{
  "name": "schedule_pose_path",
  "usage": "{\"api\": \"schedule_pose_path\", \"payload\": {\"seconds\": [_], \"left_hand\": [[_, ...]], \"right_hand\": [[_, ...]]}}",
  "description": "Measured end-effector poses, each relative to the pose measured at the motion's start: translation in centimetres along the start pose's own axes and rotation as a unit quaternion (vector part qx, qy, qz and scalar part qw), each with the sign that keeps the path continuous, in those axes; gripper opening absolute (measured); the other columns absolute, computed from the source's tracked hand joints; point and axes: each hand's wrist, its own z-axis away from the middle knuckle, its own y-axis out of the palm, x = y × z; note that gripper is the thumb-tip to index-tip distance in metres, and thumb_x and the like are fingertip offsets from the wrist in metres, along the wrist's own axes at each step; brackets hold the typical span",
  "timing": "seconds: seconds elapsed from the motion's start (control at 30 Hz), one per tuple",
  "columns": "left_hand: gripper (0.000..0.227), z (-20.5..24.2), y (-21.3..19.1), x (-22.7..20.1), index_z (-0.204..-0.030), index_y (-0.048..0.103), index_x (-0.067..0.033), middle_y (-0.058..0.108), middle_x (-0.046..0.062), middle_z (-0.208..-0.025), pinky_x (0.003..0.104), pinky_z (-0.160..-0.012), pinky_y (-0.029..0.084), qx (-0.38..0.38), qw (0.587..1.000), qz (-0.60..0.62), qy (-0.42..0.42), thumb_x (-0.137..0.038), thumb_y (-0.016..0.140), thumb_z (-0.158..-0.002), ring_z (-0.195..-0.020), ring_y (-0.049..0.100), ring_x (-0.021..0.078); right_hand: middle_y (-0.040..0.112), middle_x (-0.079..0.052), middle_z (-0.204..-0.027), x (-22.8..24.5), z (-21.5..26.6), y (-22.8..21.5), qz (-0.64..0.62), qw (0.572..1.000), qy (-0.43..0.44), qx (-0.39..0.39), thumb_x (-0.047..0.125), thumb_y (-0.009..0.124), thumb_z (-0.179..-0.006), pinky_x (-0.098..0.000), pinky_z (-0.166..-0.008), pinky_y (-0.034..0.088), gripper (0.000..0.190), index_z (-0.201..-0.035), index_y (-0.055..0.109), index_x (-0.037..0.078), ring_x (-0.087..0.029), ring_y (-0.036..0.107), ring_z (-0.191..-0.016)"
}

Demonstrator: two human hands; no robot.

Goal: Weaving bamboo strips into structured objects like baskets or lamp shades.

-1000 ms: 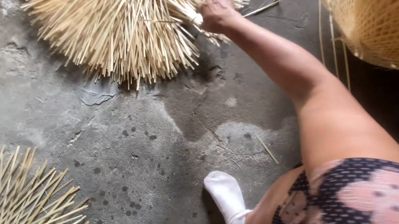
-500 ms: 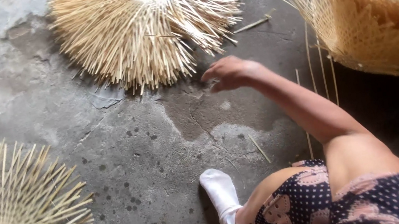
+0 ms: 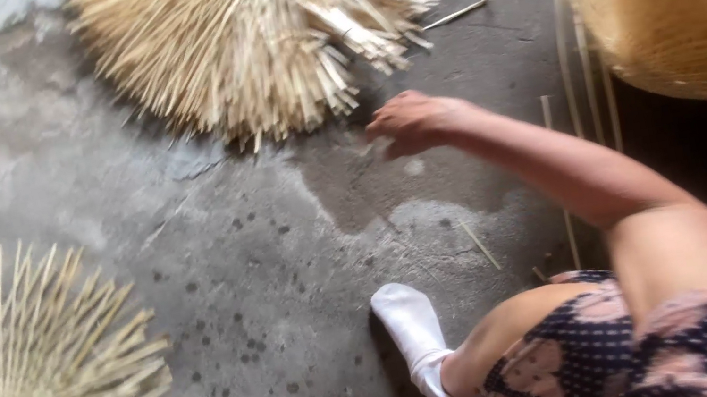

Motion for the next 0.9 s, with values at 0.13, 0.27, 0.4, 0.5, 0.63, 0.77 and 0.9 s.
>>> {"api": "schedule_pose_path", "payload": {"seconds": [0.13,0.27,0.4,0.5,0.63,0.77,0.9], "left_hand": [[0.08,-2.3,-6.1,8.3,-0.155,0.047,-0.0152,0.037,0.005,-0.167,0.041,-0.118,0.03,-0.086,0.991,0.086,-0.06,-0.051,0.076,-0.089,-0.147,0.037,0.0245],[0.082,-4.2,-6.9,11.2,-0.156,0.046,-0.015,0.037,0.004,-0.168,0.04,-0.119,0.029,-0.227,0.946,0.198,-0.121,-0.052,0.077,-0.09,-0.148,0.036,0.024],[0.035,-3.2,-4.8,16.0,-0.126,0.063,-0.0143,0.051,0.004,-0.095,0.037,-0.065,0.037,-0.243,0.931,0.274,0.013,-0.039,0.077,-0.104,-0.08,0.045,0.0211],[0.017,-1.6,-2.8,6.8,-0.107,0.064,-0.0084,0.056,0.009,-0.088,0.037,-0.055,0.038,-0.369,0.907,0.203,0.013,-0.022,0.073,-0.101,-0.073,0.048,0.0233],[0.031,-5.6,-1.1,3.1,-0.116,0.069,-0.0017,0.069,0.012,-0.098,0.032,-0.063,0.046,-0.441,0.884,-0.007,0.158,-0.026,0.052,-0.109,-0.078,0.058,0.0171],[0.033,8.2,4.7,-14.7,-0.12,0.067,-0.007,0.071,0.009,-0.089,0.022,-0.039,0.044,-0.327,0.912,0.072,0.238,-0.028,0.046,-0.106,-0.056,0.057,0.0079],[0.029,20.7,8.3,-23.4,-0.116,0.062,-0.0061,0.07,0.007,-0.086,0.022,-0.038,0.048,-0.241,0.893,0.013,0.381,-0.029,0.046,-0.111,-0.058,0.063,0.0106]], "right_hand": [[0.055,-0.002,-0.151,-3.9,-1.1,1.6,0.03,0.999,-0.012,-0.019,0.047,0.063,-0.096,-0.0456,-0.12,0.038,0.062,-0.152,0.048,0.026,-0.024,0.05,-0.14],[0.046,0.0,-0.159,-5.5,-1.7,2.7,0.045,0.998,-0.033,0.025,0.051,0.06,-0.094,-0.0474,-0.122,0.034,0.065,-0.154,0.044,0.03,-0.024,0.043,-0.146],[0.061,-0.007,-0.147,-15.2,-7.7,8.4,0.14,0.982,-0.119,-0.052,0.058,0.06,-0.091,-0.045,-0.109,0.051,0.068,-0.15,0.053,0.025,-0.025,0.06,-0.13],[0.07,-0.01,-0.139,-19.1,-11.4,7.9,0.178,0.975,-0.117,-0.071,0.064,0.06,-0.09,-0.0462,-0.102,0.06,0.072,-0.151,0.058,0.026,-0.028,0.07,-0.122],[0.068,-0.014,-0.139,-17.0,-11.0,6.5,0.169,0.983,-0.06,-0.048,0.062,0.065,-0.087,-0.0517,-0.102,0.057,0.072,-0.15,0.059,0.027,-0.033,0.065,-0.126],[0.071,-0.011,-0.138,-12.3,-9.5,2.8,0.131,0.986,-0.094,-0.047,0.06,0.061,-0.089,-0.0498,-0.103,0.061,0.07,-0.151,0.059,0.027,-0.029,0.072,-0.12],[0.07,-0.009,-0.139,-0.8,-3.2,-2.0,0.143,0.966,-0.197,-0.084,0.057,0.059,-0.092,-0.0519,-0.105,0.053,0.061,-0.144,0.062,0.024,-0.029,0.068,-0.122]]}}
